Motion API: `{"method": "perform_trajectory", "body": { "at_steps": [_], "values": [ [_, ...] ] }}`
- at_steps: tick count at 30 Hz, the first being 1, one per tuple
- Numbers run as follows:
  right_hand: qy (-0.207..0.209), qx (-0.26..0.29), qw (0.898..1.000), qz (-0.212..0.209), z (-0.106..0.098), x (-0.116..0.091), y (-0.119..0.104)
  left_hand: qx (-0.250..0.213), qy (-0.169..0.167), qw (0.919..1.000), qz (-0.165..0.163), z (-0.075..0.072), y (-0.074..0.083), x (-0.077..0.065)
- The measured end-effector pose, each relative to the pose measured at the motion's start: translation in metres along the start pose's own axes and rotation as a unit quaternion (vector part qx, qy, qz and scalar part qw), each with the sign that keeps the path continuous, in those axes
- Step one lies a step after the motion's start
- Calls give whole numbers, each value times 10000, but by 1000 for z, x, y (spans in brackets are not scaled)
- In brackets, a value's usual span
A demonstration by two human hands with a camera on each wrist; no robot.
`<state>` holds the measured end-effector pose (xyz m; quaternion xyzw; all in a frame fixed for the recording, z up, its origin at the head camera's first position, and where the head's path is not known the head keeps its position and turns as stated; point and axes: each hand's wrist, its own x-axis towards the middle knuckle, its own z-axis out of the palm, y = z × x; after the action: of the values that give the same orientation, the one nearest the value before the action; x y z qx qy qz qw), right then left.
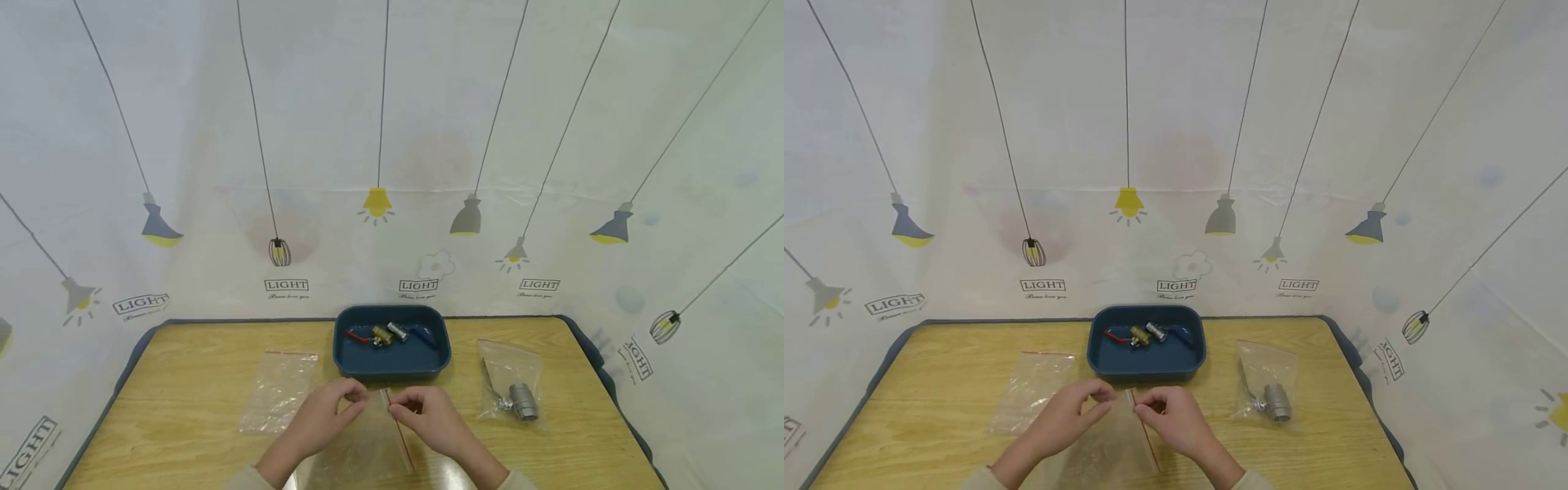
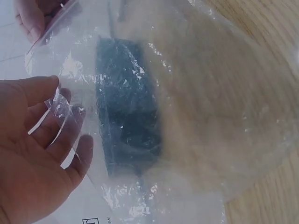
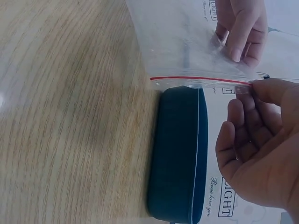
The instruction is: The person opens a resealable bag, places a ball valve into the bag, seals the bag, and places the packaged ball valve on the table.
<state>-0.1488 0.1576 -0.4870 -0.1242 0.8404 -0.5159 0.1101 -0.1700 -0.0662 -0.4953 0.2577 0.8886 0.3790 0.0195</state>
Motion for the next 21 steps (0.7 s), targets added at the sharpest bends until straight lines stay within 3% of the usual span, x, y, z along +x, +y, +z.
{"method": "perform_trajectory", "body": {
  "at_steps": [5, 9, 11, 13, 18, 21],
  "values": [
    [170, 32, 9998, 111, 2, 1, -1, 138, 651, 9978, -32, 2, 1, 1],
    [341, -10, 9991, 232, 3, 3, -2, 331, 1427, 9892, -31, 3, 5, 4],
    [387, -18, 9988, 286, 3, 4, -2, 299, 1632, 9861, -51, 3, 9, 5],
    [415, 48, 9986, 319, 3, 5, -2, 201, 1554, 9876, -133, 3, 16, 5],
    [515, 148, 9979, 367, 4, 5, -8, -205, 702, 9956, -581, 2, 33, 5],
    [574, 50, 9977, 356, 5, 5, -11, -217, 428, 9955, -823, 2, 39, 6]
  ]
}}
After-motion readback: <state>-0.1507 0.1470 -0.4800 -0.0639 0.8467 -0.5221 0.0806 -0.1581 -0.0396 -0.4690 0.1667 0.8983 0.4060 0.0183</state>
